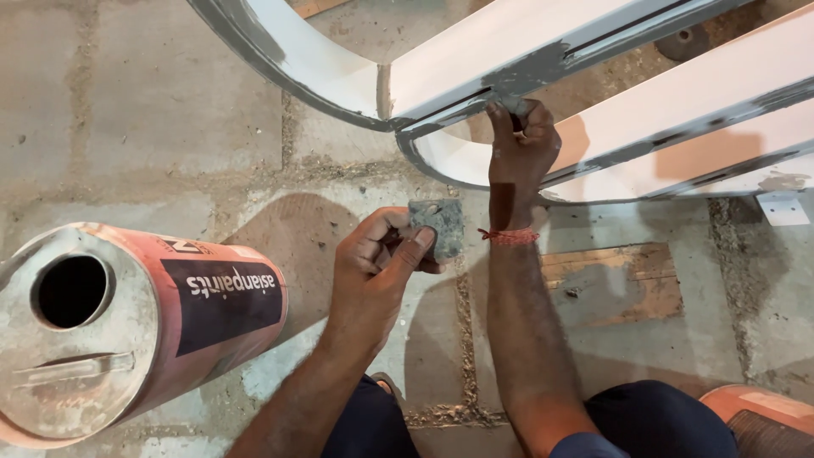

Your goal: The person kneads a lump of gray filler on a wooden board, then presses the filler into the seams of a white metal frame and smooths it along the joints by hand and with a small scraper, moving along the frame to cover the gaps.

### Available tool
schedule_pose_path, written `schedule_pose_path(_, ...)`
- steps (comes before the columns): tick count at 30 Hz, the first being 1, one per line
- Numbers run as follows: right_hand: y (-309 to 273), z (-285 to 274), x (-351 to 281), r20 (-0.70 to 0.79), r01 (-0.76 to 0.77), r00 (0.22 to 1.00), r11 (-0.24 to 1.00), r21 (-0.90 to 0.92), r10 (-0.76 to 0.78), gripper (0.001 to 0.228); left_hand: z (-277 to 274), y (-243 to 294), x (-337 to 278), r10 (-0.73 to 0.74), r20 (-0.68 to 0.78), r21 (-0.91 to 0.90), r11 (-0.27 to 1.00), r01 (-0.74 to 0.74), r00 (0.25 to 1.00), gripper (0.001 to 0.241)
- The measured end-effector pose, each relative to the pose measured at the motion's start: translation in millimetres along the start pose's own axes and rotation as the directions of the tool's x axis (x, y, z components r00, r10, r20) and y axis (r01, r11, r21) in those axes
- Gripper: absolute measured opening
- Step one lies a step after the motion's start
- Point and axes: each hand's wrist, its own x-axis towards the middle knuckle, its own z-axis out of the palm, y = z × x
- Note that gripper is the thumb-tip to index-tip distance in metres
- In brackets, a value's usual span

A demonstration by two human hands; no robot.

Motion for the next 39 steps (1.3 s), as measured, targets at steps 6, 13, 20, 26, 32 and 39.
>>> schedule_pose_path(6, 0, 3, 7, 0.006, 0.139, 0.990, 0.982, -0.125, -0.139, 0.025, -2, -6, 1, -0.014, -0.021, -0.071, 0.997, 0.012, 1.000, 0.014)
schedule_pose_path(13, -32, 9, 11, -0.003, -0.150, 0.989, 0.986, -0.068, 0.150, 0.023, -4, -8, 1, -0.009, 0.003, -0.043, 0.999, 0.009, 1.000, 0.011)
schedule_pose_path(20, -27, 6, 14, 0.045, -0.407, 0.913, 0.904, 0.134, 0.405, 0.022, 0, -8, 4, -0.029, -0.021, -0.037, 0.999, 0.029, 0.999, 0.016)
schedule_pose_path(26, -31, 2, 16, 0.192, -0.559, 0.829, 0.771, 0.305, 0.526, 0.017, -1, -16, 5, -0.020, -0.024, -0.035, 0.999, 0.020, 0.999, 0.017)
schedule_pose_path(32, -15, -4, 13, 0.230, -0.515, 0.857, 0.774, 0.367, 0.461, 0.022, 5, -11, 4, -0.020, -0.017, -0.017, 1.000, 0.020, 1.000, 0.016)
schedule_pose_path(39, -14, -2, 15, 0.109, -0.301, 0.954, 0.908, 0.292, 0.281, 0.021, 6, -9, 3, -0.006, 0.007, -0.016, 1.000, 0.006, 1.000, 0.013)
